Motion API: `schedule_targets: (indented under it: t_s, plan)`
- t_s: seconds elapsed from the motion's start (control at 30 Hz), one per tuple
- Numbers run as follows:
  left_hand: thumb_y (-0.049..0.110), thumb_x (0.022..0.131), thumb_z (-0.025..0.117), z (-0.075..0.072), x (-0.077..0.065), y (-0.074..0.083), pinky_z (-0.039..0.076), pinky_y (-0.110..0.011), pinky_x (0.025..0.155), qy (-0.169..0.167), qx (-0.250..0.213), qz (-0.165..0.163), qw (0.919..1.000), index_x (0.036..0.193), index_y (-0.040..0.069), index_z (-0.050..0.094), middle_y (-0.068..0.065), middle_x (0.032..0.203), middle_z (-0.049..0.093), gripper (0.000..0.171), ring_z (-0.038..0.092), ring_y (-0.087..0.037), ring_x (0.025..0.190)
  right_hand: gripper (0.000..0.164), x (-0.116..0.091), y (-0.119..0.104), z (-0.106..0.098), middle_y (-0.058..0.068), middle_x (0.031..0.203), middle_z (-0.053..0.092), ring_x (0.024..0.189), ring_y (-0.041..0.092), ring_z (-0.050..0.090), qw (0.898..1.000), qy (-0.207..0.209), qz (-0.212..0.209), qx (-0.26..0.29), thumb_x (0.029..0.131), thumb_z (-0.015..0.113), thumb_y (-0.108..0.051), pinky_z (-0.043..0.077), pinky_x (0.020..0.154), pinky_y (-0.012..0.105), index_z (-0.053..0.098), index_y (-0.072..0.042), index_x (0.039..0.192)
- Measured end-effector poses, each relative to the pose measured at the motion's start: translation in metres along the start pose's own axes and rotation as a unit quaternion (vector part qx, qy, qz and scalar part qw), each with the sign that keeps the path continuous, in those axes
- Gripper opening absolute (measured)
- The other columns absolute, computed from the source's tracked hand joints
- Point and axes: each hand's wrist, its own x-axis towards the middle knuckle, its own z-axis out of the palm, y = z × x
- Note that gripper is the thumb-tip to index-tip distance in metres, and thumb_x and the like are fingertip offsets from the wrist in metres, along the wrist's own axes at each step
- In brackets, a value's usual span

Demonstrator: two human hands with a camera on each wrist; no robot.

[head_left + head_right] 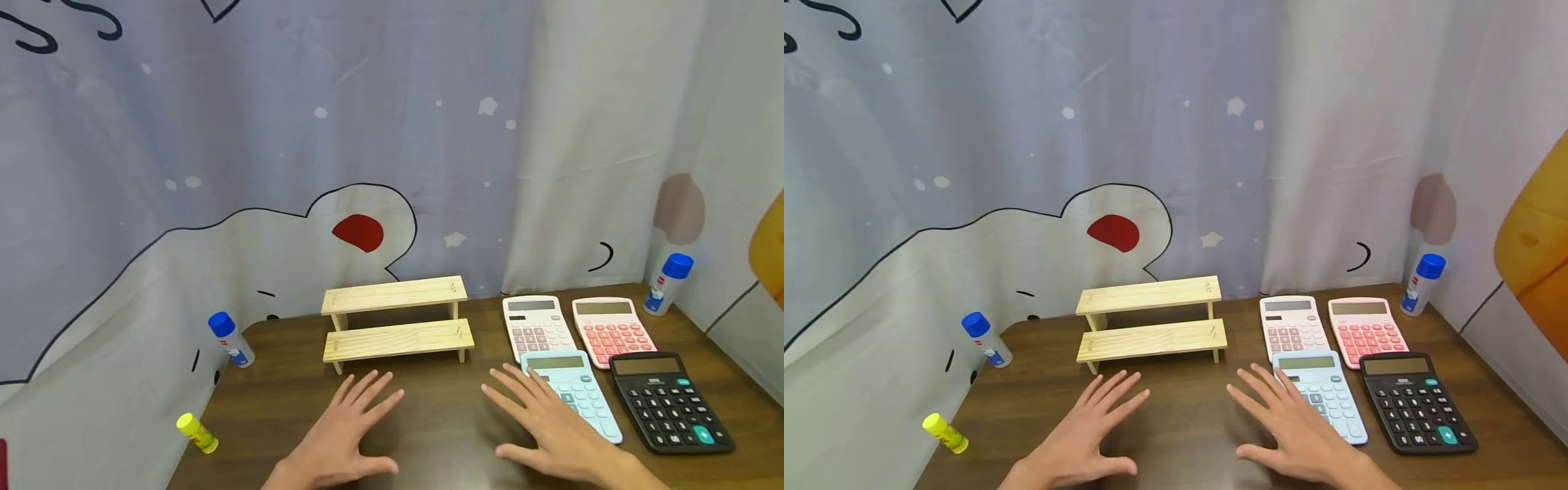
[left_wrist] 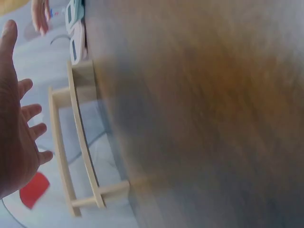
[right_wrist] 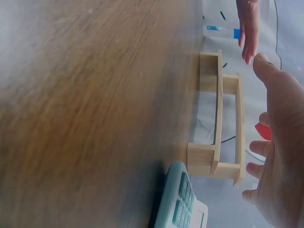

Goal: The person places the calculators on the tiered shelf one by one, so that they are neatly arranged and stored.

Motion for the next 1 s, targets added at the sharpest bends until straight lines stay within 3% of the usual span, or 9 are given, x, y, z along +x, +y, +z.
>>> schedule_targets:
  t_s: [0.2, 0.43, 0.5, 0.67, 0.77, 0.9, 1.0]
  plan:
    - [0.056, 0.086, 0.069, -0.009, 0.000, -0.022, 0.025, -0.065, 0.115, 0.020, -0.076, -0.071, 0.9944, 0.158, 0.039, 0.022, 0.005, 0.167, 0.020, 0.087, 0.025, -0.035, 0.151, 0.089, -0.004, 0.004, -0.003, 0.008, 0.159, 0.037, 0.155, 0.019, 0.012, 1.000, 0.010, 0.004, 0.000, 0.083, 0.072, -0.057, -0.008, 0.124, 0.028, 0.035, -0.022, 0.157]
    - [0.051, 0.096, 0.061, -0.014, -0.001, -0.046, 0.027, -0.070, 0.110, 0.055, -0.149, -0.130, 0.9788, 0.155, 0.037, 0.033, -0.004, 0.164, 0.029, 0.068, 0.028, -0.039, 0.149, 0.090, -0.015, 0.007, -0.003, 0.006, 0.158, 0.040, 0.155, 0.007, 0.002, 0.999, 0.013, 0.047, 0.012, 0.082, 0.075, -0.056, -0.008, 0.123, 0.023, 0.035, -0.025, 0.157]
    - [0.047, 0.097, 0.062, -0.014, -0.001, -0.054, 0.028, -0.072, 0.108, 0.062, -0.185, -0.152, 0.9690, 0.154, 0.035, 0.036, -0.007, 0.163, 0.029, 0.064, 0.028, -0.040, 0.149, 0.090, -0.019, 0.008, -0.004, 0.005, 0.159, 0.039, 0.155, 0.007, 0.004, 0.998, 0.008, 0.065, 0.019, 0.082, 0.076, -0.055, -0.007, 0.122, 0.021, 0.035, -0.026, 0.156]
    - [0.041, 0.098, 0.062, -0.013, -0.004, -0.077, 0.027, -0.074, 0.107, 0.084, -0.276, -0.218, 0.9325, 0.153, 0.024, 0.040, -0.012, 0.164, 0.026, 0.062, 0.024, -0.042, 0.150, 0.085, -0.028, 0.011, -0.010, 0.006, 0.158, 0.039, 0.149, 0.027, 0.028, 0.992, -0.026, 0.120, 0.036, 0.084, 0.072, -0.057, -0.010, 0.118, 0.014, 0.035, -0.030, 0.156]
    - [0.039, 0.098, 0.063, -0.011, -0.005, -0.087, 0.026, -0.073, 0.109, 0.097, -0.291, -0.236, 0.9220, 0.152, 0.020, 0.041, -0.013, 0.163, 0.027, 0.062, 0.025, -0.042, 0.149, 0.082, -0.034, 0.013, -0.013, 0.008, 0.157, 0.039, 0.142, 0.034, 0.035, 0.986, -0.048, 0.153, 0.048, 0.087, 0.069, -0.059, -0.013, 0.115, 0.011, 0.036, -0.031, 0.155]
    - [0.036, 0.098, 0.065, -0.006, -0.002, -0.095, 0.026, -0.070, 0.112, 0.109, -0.302, -0.251, 0.9131, 0.150, 0.015, 0.044, -0.012, 0.161, 0.031, 0.060, 0.028, -0.039, 0.149, 0.081, -0.039, 0.017, -0.014, 0.007, 0.157, 0.039, 0.142, 0.037, 0.035, 0.980, -0.052, 0.181, 0.058, 0.086, 0.070, -0.058, 0.007, 0.126, 0.046, 0.039, -0.028, 0.154]
    - [0.034, 0.098, 0.064, -0.002, 0.001, -0.100, 0.025, -0.066, 0.115, 0.115, -0.318, -0.280, 0.8984, 0.149, 0.012, 0.046, -0.012, 0.160, 0.035, 0.058, 0.029, -0.037, 0.149, 0.081, -0.042, 0.021, -0.014, 0.010, 0.155, 0.041, 0.140, 0.039, 0.037, 0.978, -0.044, 0.193, 0.059, 0.086, 0.071, -0.057, 0.032, 0.108, 0.063, 0.041, -0.025, 0.153]
